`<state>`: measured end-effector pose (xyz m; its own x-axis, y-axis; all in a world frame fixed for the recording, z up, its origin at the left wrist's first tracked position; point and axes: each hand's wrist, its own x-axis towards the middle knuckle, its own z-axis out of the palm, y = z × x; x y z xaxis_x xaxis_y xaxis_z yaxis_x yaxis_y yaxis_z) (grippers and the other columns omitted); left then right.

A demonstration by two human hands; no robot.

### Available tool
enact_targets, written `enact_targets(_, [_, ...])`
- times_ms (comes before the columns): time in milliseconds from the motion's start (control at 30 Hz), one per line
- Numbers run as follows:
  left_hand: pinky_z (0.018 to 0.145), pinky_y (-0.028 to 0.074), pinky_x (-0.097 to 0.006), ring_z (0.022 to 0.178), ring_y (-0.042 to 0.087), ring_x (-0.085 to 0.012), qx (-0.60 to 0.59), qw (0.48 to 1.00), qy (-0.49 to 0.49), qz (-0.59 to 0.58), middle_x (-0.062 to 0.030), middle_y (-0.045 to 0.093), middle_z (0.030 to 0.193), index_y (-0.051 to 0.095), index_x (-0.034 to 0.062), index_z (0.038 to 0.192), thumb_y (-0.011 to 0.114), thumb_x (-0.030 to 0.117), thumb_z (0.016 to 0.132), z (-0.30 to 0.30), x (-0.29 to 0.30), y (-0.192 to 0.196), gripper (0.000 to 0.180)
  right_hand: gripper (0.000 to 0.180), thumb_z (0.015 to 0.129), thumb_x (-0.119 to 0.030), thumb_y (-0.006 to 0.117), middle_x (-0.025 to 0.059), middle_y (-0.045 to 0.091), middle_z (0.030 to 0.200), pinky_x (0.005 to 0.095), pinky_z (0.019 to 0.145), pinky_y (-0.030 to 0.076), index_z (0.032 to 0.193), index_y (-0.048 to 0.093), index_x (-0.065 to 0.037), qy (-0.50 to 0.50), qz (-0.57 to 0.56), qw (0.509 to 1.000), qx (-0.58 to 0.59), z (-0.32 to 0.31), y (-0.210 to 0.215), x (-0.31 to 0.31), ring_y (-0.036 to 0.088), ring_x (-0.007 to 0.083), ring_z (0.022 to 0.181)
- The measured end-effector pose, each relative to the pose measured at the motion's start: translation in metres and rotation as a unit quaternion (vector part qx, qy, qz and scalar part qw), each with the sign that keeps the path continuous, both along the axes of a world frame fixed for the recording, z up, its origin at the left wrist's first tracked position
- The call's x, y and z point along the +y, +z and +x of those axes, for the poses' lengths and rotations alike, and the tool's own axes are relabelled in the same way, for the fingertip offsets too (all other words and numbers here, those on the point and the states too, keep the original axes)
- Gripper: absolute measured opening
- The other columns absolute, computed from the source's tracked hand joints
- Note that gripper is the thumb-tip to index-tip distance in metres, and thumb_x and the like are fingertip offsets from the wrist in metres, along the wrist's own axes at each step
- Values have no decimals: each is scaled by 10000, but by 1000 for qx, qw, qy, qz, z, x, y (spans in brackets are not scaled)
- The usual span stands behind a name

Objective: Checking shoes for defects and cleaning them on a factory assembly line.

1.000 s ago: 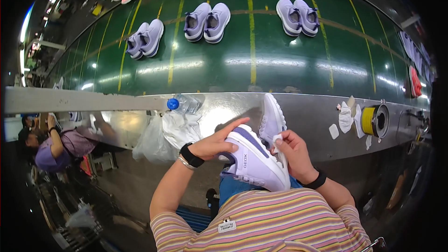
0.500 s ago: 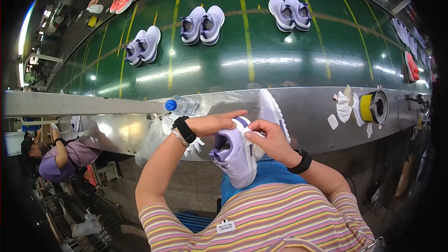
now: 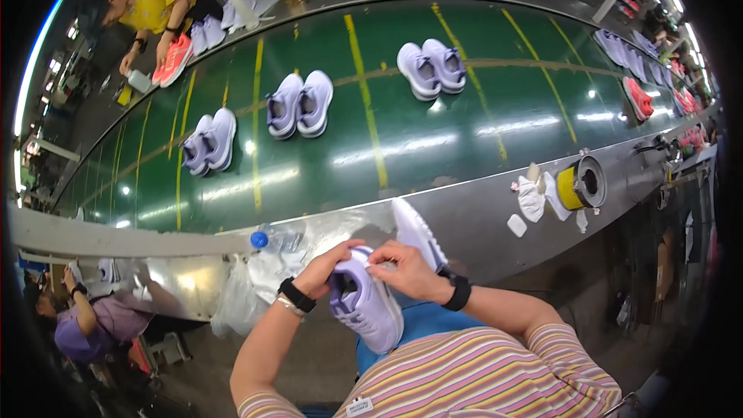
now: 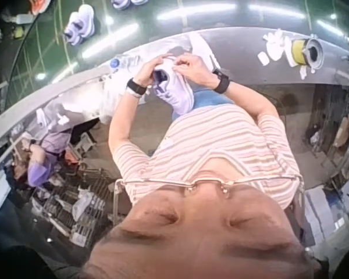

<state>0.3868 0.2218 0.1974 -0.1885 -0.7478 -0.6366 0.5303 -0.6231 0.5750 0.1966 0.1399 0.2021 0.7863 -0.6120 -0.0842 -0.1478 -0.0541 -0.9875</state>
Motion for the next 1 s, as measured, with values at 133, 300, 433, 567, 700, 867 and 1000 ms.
enact_targets(133, [856,443,-284,953,557,-146,39,996,72,-30,-84,568,1074,458,22,1241,446,191,858,-7,-6,17,418,149,767,-136,663,89,602,784,275,652,463,846,632,-14,-20,-15,999,28,-2,16,-4,595,179,727])
enact_targets(300, [846,449,-284,942,561,-151,30,995,85,-43,-100,561,1080,410,9,1275,438,165,839,-6,-3,25,464,171,773,-140,666,72,611,756,260,643,457,828,601,8,-9,112,993,40,9,18,-11,577,131,700])
enact_targets(433, [836,442,-271,920,555,-137,-20,994,88,-64,-94,550,1068,403,10,1274,437,133,821,-9,6,22,471,119,808,-98,637,19,595,785,218,687,443,853,586,-1,-33,42,998,33,24,15,-6,535,68,737])
enact_targets(567, [843,434,-269,917,549,-134,-39,993,101,-48,-89,544,1072,415,11,1259,442,122,815,-9,17,15,458,120,808,-102,634,21,594,785,216,693,443,847,584,0,16,13,996,92,23,18,-3,536,64,746])
enact_targets(700, [844,431,-271,916,545,-135,-47,993,101,-46,-88,542,1074,424,7,1248,450,127,815,-10,21,9,450,158,782,-145,639,56,604,724,252,631,448,811,589,2,1,79,996,40,21,4,5,558,97,693])
enact_targets(867, [845,424,-267,920,538,-131,-53,992,111,-41,-80,540,1060,427,1,1246,457,131,815,-10,28,8,451,128,789,-113,630,28,584,743,229,656,438,819,572,-2,28,89,993,68,25,8,3,532,78,708])
enact_targets(1000, [847,422,-266,920,538,-132,-52,992,105,-42,-81,539,1061,426,-3,1247,456,134,815,-9,31,4,454,111,809,-100,622,11,575,785,210,679,432,835,568,-7,30,71,993,85,23,1,11,514,59,740])
